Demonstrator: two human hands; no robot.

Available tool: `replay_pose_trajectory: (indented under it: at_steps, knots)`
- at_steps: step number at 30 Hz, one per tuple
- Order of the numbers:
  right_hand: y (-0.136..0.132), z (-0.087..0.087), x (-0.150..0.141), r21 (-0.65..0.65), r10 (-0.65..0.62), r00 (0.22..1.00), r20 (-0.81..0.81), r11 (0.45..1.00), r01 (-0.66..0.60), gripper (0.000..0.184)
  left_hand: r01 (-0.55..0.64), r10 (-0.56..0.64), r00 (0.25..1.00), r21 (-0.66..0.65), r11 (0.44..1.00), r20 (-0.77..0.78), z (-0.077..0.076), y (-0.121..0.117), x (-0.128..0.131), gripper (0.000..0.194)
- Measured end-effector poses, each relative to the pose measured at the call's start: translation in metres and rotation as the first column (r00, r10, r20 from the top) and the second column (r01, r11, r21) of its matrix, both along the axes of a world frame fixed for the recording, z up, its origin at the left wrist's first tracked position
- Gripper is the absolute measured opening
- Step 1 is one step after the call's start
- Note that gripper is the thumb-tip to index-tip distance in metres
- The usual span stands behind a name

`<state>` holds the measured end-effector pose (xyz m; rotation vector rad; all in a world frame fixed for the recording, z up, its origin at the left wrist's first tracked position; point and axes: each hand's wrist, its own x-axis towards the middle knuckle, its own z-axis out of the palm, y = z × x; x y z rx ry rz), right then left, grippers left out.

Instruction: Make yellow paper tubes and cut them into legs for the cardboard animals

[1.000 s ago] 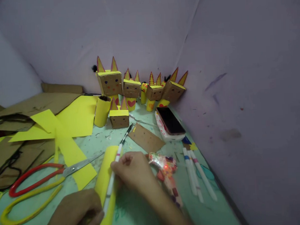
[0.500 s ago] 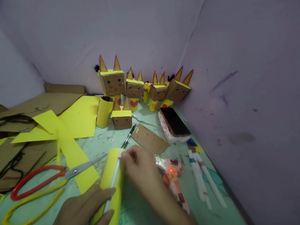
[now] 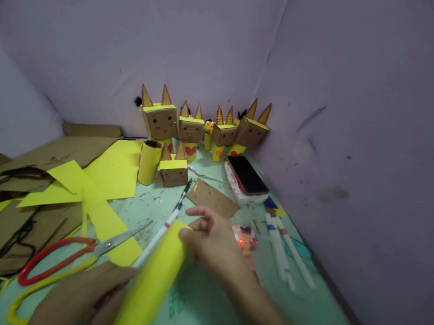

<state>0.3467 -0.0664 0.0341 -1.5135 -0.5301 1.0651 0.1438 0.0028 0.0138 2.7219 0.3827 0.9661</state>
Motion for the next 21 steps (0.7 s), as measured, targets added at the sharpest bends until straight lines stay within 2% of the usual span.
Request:
replay_pose_trajectory:
  at_steps: [3,6,9,11,17,21]
  knots:
    - [-0.022,-0.011,-0.014,0.038,-0.204,0.956,-0.209,0.976,0.217,0.046,-0.001,0.004,0.999,0.089,0.996,-0.032,0.003,0.008,-0.006,0.027]
    - [-0.037,-0.026,-0.023,0.018,-0.291,0.897,-0.332,0.949,0.315,0.053,0.061,-0.054,0.996,0.1,0.993,-0.07,0.004,0.007,-0.005,0.032]
    - [-0.044,-0.036,-0.023,-0.016,-0.262,0.895,-0.362,0.961,0.275,0.05,0.11,-0.11,0.991,-0.009,0.994,-0.079,0.002,0.0,0.0,0.031]
    - [-0.047,-0.039,-0.02,0.001,-0.215,0.908,-0.36,0.973,0.231,0.045,0.097,-0.099,0.992,-0.038,0.995,-0.074,0.0,-0.005,0.002,0.028]
    - [-0.054,-0.04,-0.017,0.108,-0.126,0.915,-0.383,0.978,0.179,0.036,0.163,-0.157,0.985,0.083,0.983,-0.077,-0.001,-0.007,0.003,0.024]
    - [-0.055,-0.039,-0.017,0.093,-0.122,0.888,-0.444,0.979,0.181,0.036,0.114,-0.112,0.993,0.104,0.988,-0.021,-0.006,-0.004,0.001,0.02]
